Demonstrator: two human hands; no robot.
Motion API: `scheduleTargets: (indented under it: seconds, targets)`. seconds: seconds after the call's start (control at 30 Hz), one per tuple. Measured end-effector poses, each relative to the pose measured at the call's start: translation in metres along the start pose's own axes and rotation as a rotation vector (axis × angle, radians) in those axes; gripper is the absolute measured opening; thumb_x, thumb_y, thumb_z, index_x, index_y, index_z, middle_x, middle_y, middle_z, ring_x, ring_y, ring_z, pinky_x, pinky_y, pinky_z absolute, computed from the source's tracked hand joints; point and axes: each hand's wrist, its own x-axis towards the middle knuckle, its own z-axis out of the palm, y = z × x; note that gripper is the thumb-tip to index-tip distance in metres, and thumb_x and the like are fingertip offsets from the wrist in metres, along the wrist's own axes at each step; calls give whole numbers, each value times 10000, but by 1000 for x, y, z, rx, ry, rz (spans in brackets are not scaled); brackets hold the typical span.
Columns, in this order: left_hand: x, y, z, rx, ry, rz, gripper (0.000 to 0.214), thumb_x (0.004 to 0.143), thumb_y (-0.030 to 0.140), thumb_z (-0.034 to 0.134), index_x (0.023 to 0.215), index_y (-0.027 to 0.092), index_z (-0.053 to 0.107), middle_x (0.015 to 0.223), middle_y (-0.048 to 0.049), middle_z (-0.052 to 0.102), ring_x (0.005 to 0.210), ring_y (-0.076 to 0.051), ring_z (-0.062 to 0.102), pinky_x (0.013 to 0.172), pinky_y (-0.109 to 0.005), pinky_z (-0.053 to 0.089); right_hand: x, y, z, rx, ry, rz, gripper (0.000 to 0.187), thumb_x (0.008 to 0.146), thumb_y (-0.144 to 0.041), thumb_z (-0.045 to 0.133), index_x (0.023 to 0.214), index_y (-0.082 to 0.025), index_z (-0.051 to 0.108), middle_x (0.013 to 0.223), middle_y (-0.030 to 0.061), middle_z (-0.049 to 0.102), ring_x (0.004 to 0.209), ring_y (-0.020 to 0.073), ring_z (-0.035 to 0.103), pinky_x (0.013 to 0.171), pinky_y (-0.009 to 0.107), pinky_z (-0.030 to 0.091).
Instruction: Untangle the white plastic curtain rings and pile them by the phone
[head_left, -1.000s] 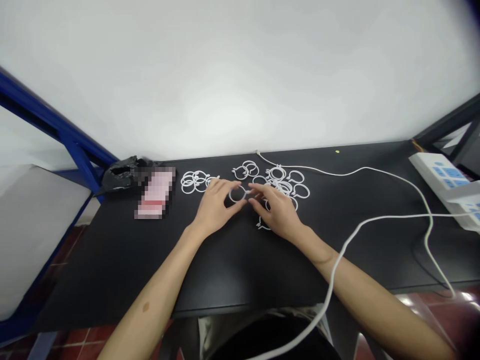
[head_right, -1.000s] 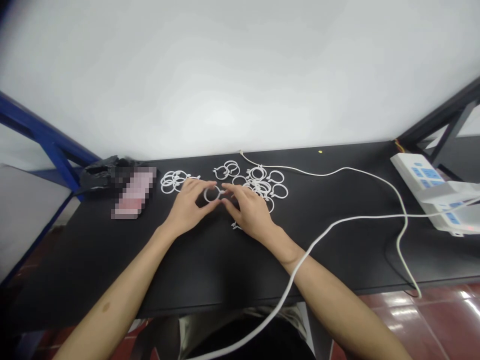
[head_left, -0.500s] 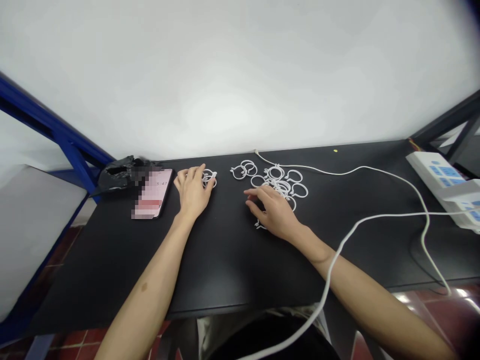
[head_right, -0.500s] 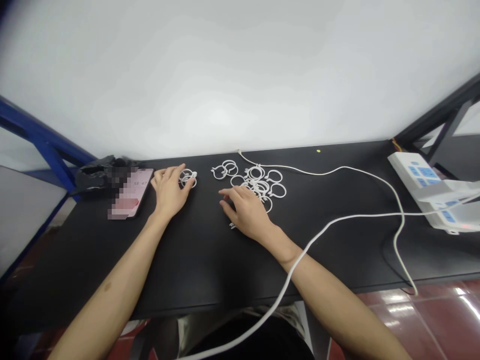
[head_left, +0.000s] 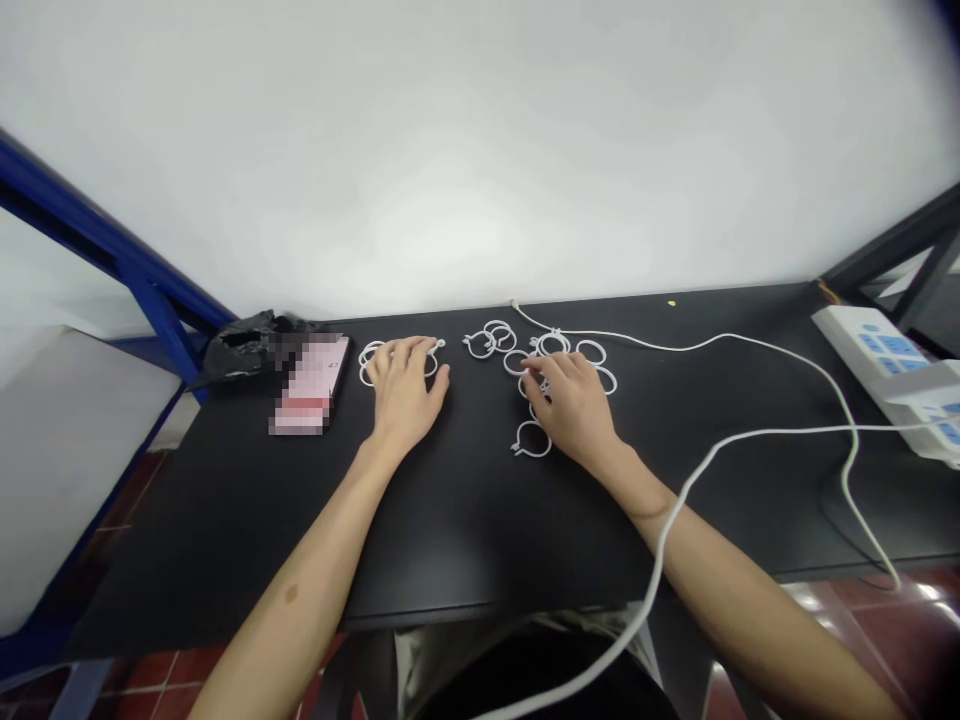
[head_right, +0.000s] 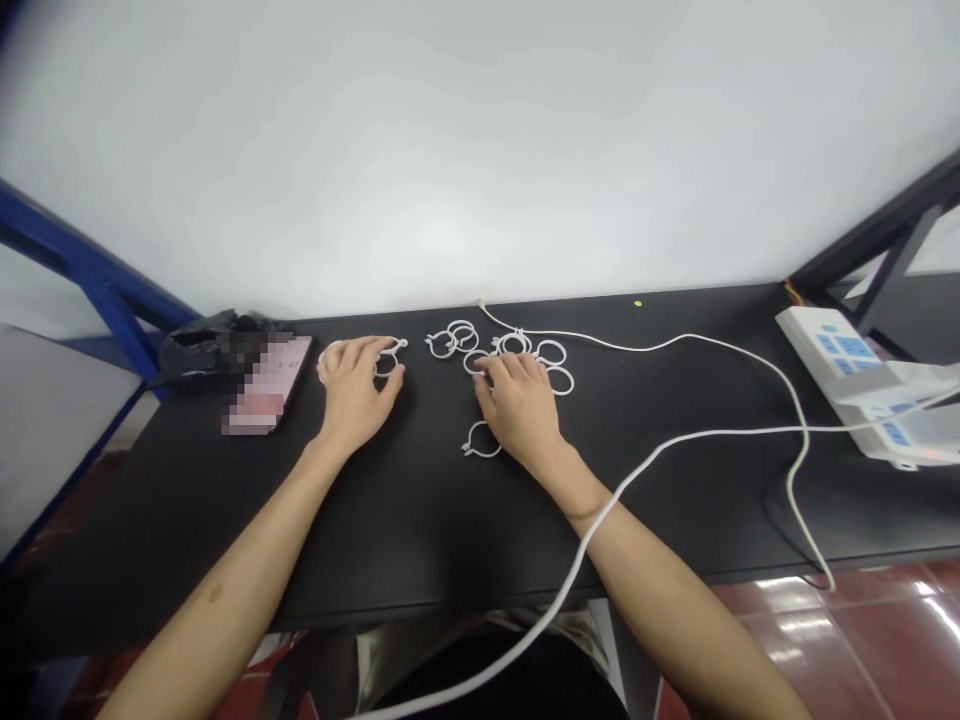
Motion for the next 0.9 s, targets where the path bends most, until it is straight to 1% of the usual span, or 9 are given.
scheduleTargets:
  seconds: [0.1,0.27,0.4,0.47,0.57,0.7,0.77,0.83,0.9]
  targets:
    - [-5,10,0,-51,-49,91,320,934,295,545,1227,179,596,1260,-95,620,1191,-320,446,1036,-495,358,-1,3,1,-93,-6,30,284,957,-316,516,1109,-133,671,1028,130,674,996,294,516,893,435,430]
    - [-11,23,2,-176,-224,292,247,949,265,531,1160,171,620,1146,-73,655,1124,-261,489,1000,-442,412,-4,1,4,-140,-51,4,351,901,-389,604,1148,-150,675,1145,144,626,1109,331,461,955,469,405]
    - [-14,28,5,-230,-297,370,208,952,248,527,1108,167,640,1088,-59,673,1063,-239,510,969,-419,440,-6,-1,8,-163,-77,-5,234,899,-325,609,1040,-160,695,1108,137,621,1093,321,476,948,452,415]
    - [-14,29,5,-235,-302,376,197,952,242,526,1091,170,646,1079,-57,677,1053,-238,515,960,-419,447,-6,-2,9,-171,-82,-17,173,913,-288,586,966,-164,695,1080,132,626,1074,312,485,932,442,425]
    - [-14,29,4,-234,-291,370,206,951,240,525,1107,169,641,1088,-64,672,1057,-241,518,960,-424,452,-5,-3,9,-154,-88,-55,154,932,-262,562,949,-177,688,1050,119,633,1037,295,499,911,435,438]
    - [-14,29,5,-210,-208,347,335,950,237,527,1269,142,566,1195,-98,623,1099,-248,514,980,-427,453,-4,-7,7,-72,-83,-114,153,949,-252,548,973,-195,688,1081,117,626,1023,272,518,909,433,457]
    - [-14,28,6,-199,-169,362,368,962,246,516,1316,147,540,1217,-104,618,1103,-249,520,971,-427,461,-4,-8,7,-16,-76,-152,154,955,-247,542,965,-198,688,1120,128,613,1039,265,529,922,433,468]
    - [-14,27,7,-200,-141,392,309,974,261,507,1255,164,589,1198,-95,637,1084,-245,537,946,-422,473,-4,-9,6,40,-76,-185,158,961,-236,529,963,-197,681,1157,139,598,1055,257,543,923,424,485]
    - [-14,25,8,-213,-119,408,231,976,275,513,1131,172,651,1157,-83,662,1055,-240,554,923,-415,483,-4,-9,6,96,-76,-204,158,967,-213,510,971,-199,668,1174,141,592,1062,248,557,911,410,505]
